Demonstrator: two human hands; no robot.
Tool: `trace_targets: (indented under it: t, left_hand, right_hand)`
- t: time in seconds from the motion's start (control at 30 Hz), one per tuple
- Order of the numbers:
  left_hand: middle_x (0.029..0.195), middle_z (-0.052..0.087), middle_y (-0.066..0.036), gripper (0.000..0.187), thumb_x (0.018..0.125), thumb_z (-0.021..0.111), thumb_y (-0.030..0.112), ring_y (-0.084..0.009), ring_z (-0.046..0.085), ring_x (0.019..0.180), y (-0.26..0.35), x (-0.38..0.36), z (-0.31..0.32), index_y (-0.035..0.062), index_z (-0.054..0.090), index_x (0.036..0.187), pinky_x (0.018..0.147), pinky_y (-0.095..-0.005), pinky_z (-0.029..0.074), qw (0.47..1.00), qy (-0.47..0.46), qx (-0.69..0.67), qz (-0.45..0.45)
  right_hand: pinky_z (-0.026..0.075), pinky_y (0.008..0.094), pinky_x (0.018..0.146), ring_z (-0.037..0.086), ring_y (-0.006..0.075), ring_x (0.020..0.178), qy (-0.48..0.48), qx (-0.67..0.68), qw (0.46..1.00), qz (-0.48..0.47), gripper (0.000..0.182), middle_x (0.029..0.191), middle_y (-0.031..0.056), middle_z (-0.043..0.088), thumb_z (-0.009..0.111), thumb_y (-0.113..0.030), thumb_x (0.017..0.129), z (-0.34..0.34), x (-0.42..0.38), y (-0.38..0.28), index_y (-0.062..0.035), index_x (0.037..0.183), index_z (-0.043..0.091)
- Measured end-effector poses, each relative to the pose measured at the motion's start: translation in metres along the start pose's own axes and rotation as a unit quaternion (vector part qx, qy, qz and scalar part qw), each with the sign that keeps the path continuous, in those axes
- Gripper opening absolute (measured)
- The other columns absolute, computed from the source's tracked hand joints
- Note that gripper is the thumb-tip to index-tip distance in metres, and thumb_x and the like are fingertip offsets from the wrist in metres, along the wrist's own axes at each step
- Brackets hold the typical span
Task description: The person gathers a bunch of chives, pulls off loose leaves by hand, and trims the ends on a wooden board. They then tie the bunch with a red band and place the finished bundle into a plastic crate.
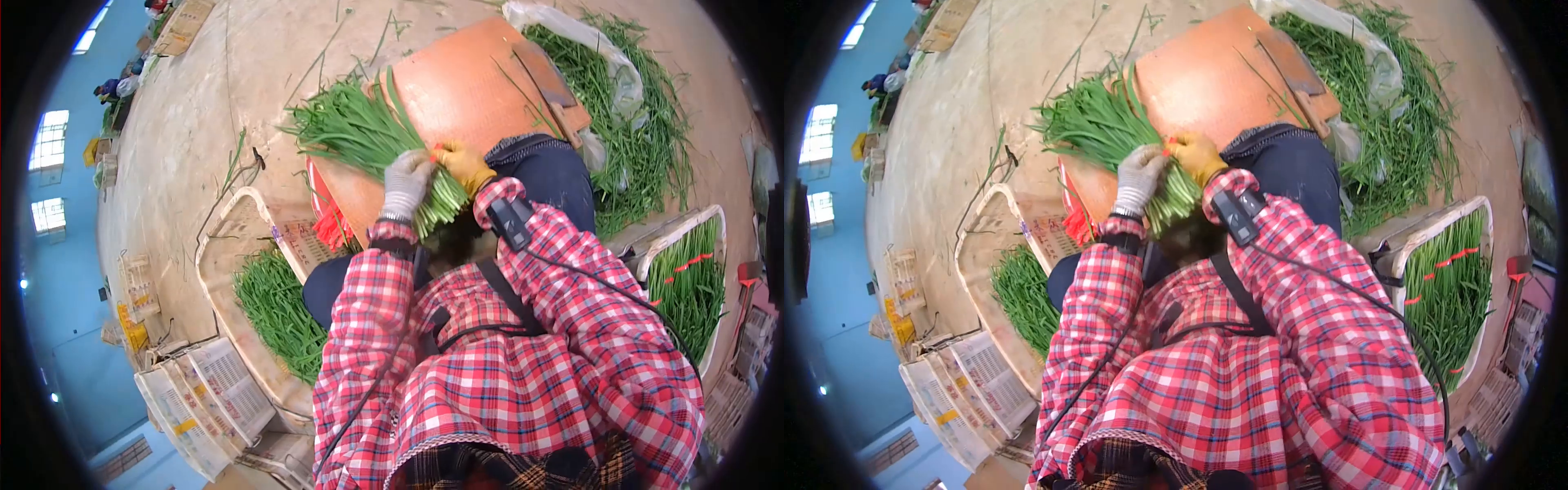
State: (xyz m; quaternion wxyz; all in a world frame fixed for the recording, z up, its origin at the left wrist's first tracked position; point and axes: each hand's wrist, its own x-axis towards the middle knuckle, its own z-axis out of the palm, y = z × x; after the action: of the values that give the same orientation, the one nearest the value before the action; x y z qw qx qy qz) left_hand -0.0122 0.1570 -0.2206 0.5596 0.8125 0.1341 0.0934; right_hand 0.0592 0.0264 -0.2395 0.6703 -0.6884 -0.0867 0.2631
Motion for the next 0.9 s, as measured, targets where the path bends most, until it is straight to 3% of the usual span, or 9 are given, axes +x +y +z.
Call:
trace_targets:
  t: [0.07,0.17,0.27,0.37,0.43,0.6,0.63,0.77,0.9]
  left_hand:
    - [0.073,0.063,-0.001,0.011,0.083,0.066,0.010,-0.0076,0.053,0.053,0.018,0.005,0.004,0.0023,0.069,0.089,0.048,-0.0223,0.043,0.995,-0.016,-0.013,-0.103]
    - [0.072,0.063,-0.002,0.012,0.083,0.066,0.012,-0.0080,0.052,0.051,0.022,0.003,-0.004,0.0024,0.068,0.090,0.047,-0.0235,0.043,0.995,-0.003,0.100,-0.015]
    - [0.076,0.063,-0.006,0.014,0.082,0.067,0.011,-0.0115,0.057,0.057,0.048,0.000,-0.011,-0.0022,0.068,0.085,0.052,-0.0266,0.047,0.978,-0.011,-0.009,-0.206]
    - [0.072,0.060,-0.004,0.012,0.083,0.066,0.011,-0.0093,0.052,0.050,0.053,-0.007,-0.016,-0.0003,0.068,0.087,0.046,-0.0248,0.043,0.976,-0.008,-0.059,-0.209]
    - [0.069,0.057,-0.002,0.011,0.084,0.065,0.011,-0.0084,0.050,0.049,0.063,-0.012,-0.020,0.0001,0.067,0.087,0.045,-0.0242,0.041,0.964,-0.014,-0.093,-0.250]
    - [0.077,0.055,-0.002,0.010,0.084,0.063,0.010,-0.0085,0.051,0.051,0.048,-0.017,-0.022,-0.0003,0.066,0.086,0.047,-0.0237,0.042,0.979,-0.009,-0.084,-0.183]
    - [0.078,0.055,-0.002,0.009,0.085,0.063,0.009,-0.0085,0.051,0.052,0.044,-0.016,-0.021,0.0000,0.065,0.086,0.047,-0.0238,0.042,0.985,-0.007,-0.074,-0.153]
    - [0.080,0.055,-0.003,0.007,0.085,0.061,0.006,-0.0085,0.051,0.051,0.044,-0.019,-0.019,0.0002,0.063,0.086,0.045,-0.0244,0.041,0.985,0.002,-0.088,-0.150]
    - [0.074,0.055,-0.003,0.005,0.086,0.059,0.005,-0.0087,0.050,0.048,0.039,-0.022,-0.022,0.0012,0.060,0.088,0.043,-0.0242,0.040,0.984,0.021,-0.093,-0.148]
  right_hand:
    - [0.049,0.0375,0.075,0.063,0.0326,0.082,0.048,-0.089,0.994,-0.052,0.018,0.086,0.0157,0.067,0.062,-0.019,0.084,-0.007,0.001,0.004,-0.0044,0.092,0.069]
    - [0.048,0.0365,0.078,0.061,0.0316,0.088,0.062,-0.225,0.951,-0.201,0.016,0.091,0.0142,0.065,0.063,-0.014,0.081,-0.008,-0.011,-0.005,-0.0033,0.091,0.068]
    - [0.048,0.0325,0.079,0.062,0.0264,0.088,0.050,-0.229,0.935,-0.267,0.012,0.093,0.0143,0.065,0.063,-0.007,0.080,-0.003,-0.021,-0.019,0.0005,0.089,0.066]
    - [0.049,0.0351,0.078,0.062,0.0299,0.086,0.050,-0.177,0.942,-0.282,0.014,0.090,0.0153,0.065,0.065,-0.009,0.079,0.003,-0.023,-0.021,-0.0003,0.090,0.067]
    - [0.049,0.0340,0.076,0.063,0.0267,0.084,0.018,-0.094,0.973,-0.210,0.015,0.089,0.0153,0.066,0.066,-0.010,0.080,0.005,-0.022,-0.020,0.0004,0.090,0.067]
    - [0.048,0.0293,0.070,0.060,0.0160,0.076,0.000,-0.025,0.993,-0.115,0.016,0.082,0.0101,0.067,0.069,-0.012,0.081,0.012,-0.019,-0.019,0.0012,0.089,0.068]
    - [0.047,0.0271,0.070,0.058,0.0126,0.076,-0.008,-0.004,0.995,-0.095,0.016,0.083,0.0053,0.066,0.069,-0.012,0.081,0.011,-0.021,-0.024,0.0000,0.092,0.068]
    - [0.046,0.0263,0.078,0.058,0.0114,0.083,-0.093,0.104,0.989,-0.044,0.019,0.092,0.0015,0.066,0.064,-0.008,0.084,0.011,-0.018,-0.016,-0.0023,0.102,0.066]
    - [0.046,0.0258,0.083,0.058,0.0113,0.088,-0.101,0.228,0.967,0.057,0.015,0.094,0.0025,0.065,0.061,-0.007,0.086,0.016,-0.010,0.001,-0.0027,0.100,0.066]
